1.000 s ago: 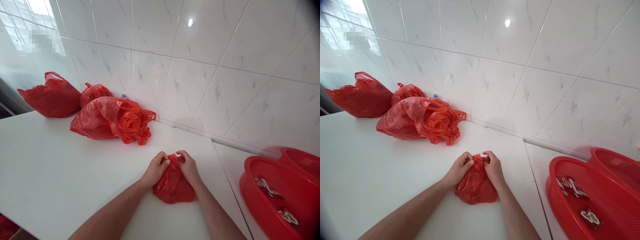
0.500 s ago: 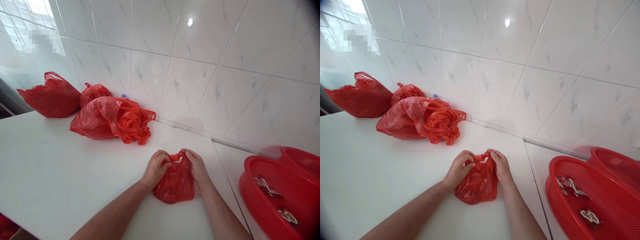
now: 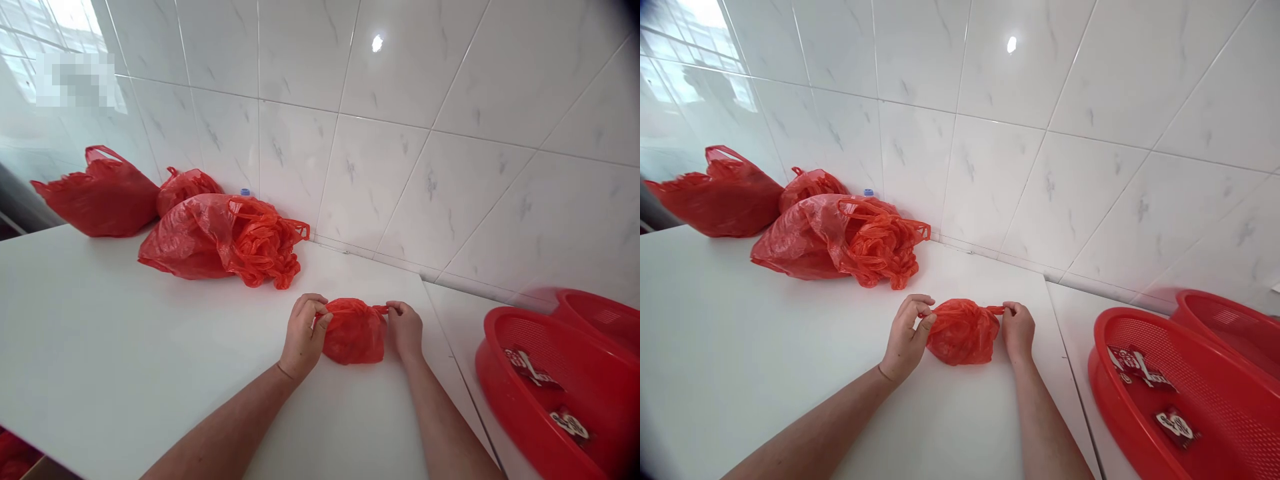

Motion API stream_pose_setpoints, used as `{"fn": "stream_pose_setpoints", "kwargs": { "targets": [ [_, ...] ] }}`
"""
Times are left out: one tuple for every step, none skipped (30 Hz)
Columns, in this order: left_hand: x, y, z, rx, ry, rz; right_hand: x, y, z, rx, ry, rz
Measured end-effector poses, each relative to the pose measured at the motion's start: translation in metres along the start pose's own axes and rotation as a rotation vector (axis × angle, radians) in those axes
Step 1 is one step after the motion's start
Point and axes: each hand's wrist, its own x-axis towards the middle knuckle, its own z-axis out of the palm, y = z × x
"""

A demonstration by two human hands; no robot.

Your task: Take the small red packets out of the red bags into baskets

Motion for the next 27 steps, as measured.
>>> {"fn": "stream_pose_setpoints", "kwargs": {
  "targets": [
    [0.0,0.0,0.0,0.015,0.003,0.001,-0.001,0.0,0.001,-0.004,-0.015,0.002],
    [0.0,0.0,0.0,0.036,0.004,0.008,-0.002,0.0,0.002,-0.005,-0.026,-0.003],
    [0.0,0.0,0.0,0.065,0.0,0.021,-0.004,-0.001,0.003,0.001,-0.035,-0.016],
    [0.0,0.0,0.001,0.101,-0.014,0.038,-0.006,-0.003,0.005,0.013,-0.045,-0.038],
    [0.0,-0.001,0.002,0.138,-0.039,0.057,-0.01,-0.006,0.006,0.033,-0.061,-0.067],
    [-0.001,-0.001,0.003,0.174,-0.079,0.074,-0.014,-0.009,0.009,0.058,-0.095,-0.099],
    [-0.002,-0.002,0.004,0.206,-0.134,0.089,-0.019,-0.013,0.011,0.082,-0.15,-0.134],
    [-0.003,-0.002,0.005,0.23,-0.197,0.098,-0.025,-0.017,0.014,0.098,-0.227,-0.169],
    [-0.004,-0.002,0.006,0.246,-0.267,0.103,-0.031,-0.021,0.017,0.104,-0.323,-0.21],
    [-0.005,-0.002,0.007,0.255,-0.341,0.109,-0.037,-0.025,0.02,0.101,-0.421,-0.252],
    [-0.006,-0.001,0.007,0.256,-0.396,0.105,-0.042,-0.027,0.023,0.095,-0.507,-0.294],
    [-0.007,0.0,0.006,0.26,-0.454,0.095,-0.046,-0.029,0.025,0.094,-0.573,-0.333],
    [-0.006,0.001,0.005,0.262,-0.502,0.079,-0.048,-0.03,0.027,0.105,-0.585,-0.353],
    [-0.006,0.002,0.003,0.265,-0.528,0.055,-0.049,-0.03,0.028,0.137,-0.56,-0.359],
    [-0.005,0.004,0.001,0.27,-0.564,0.026,-0.048,-0.03,0.028,0.174,-0.515,-0.347],
    [-0.004,0.005,-0.001,0.281,-0.599,-0.017,-0.047,-0.029,0.028,0.189,-0.43,-0.296],
    [-0.003,0.006,-0.003,0.297,-0.62,-0.066,-0.045,-0.027,0.027,0.183,-0.371,-0.202],
    [-0.002,0.006,-0.005,0.311,-0.624,-0.114,-0.043,-0.026,0.025,0.186,-0.349,-0.131],
    [-0.003,0.006,-0.008,0.318,-0.624,-0.158,-0.041,-0.025,0.023,0.188,-0.346,-0.092],
    [-0.004,0.005,-0.011,0.32,-0.617,-0.2,-0.04,-0.024,0.021,0.173,-0.35,-0.067],
    [-0.006,0.004,-0.016,0.316,-0.604,-0.232,-0.039,-0.023,0.019,0.146,-0.369,-0.051],
    [-0.009,0.002,-0.021,0.307,-0.592,-0.258,-0.038,-0.022,0.018,0.108,-0.389,-0.045],
    [-0.013,0.001,-0.028,0.299,-0.583,-0.279,-0.038,-0.022,0.018,0.057,-0.407,-0.048],
    [-0.017,-0.001,-0.035,0.291,-0.576,-0.294,-0.038,-0.022,0.018,0.004,-0.419,-0.059],
    [-0.022,-0.003,-0.043,0.288,-0.563,-0.307,-0.038,-0.021,0.019,-0.045,-0.426,-0.076],
    [-0.026,-0.004,-0.05,0.289,-0.538,-0.326,-0.038,-0.021,0.021,-0.085,-0.428,-0.096],
    [-0.03,-0.006,-0.057,0.295,-0.502,-0.349,-0.038,-0.021,0.023,-0.112,-0.428,-0.117]
  ]
}}
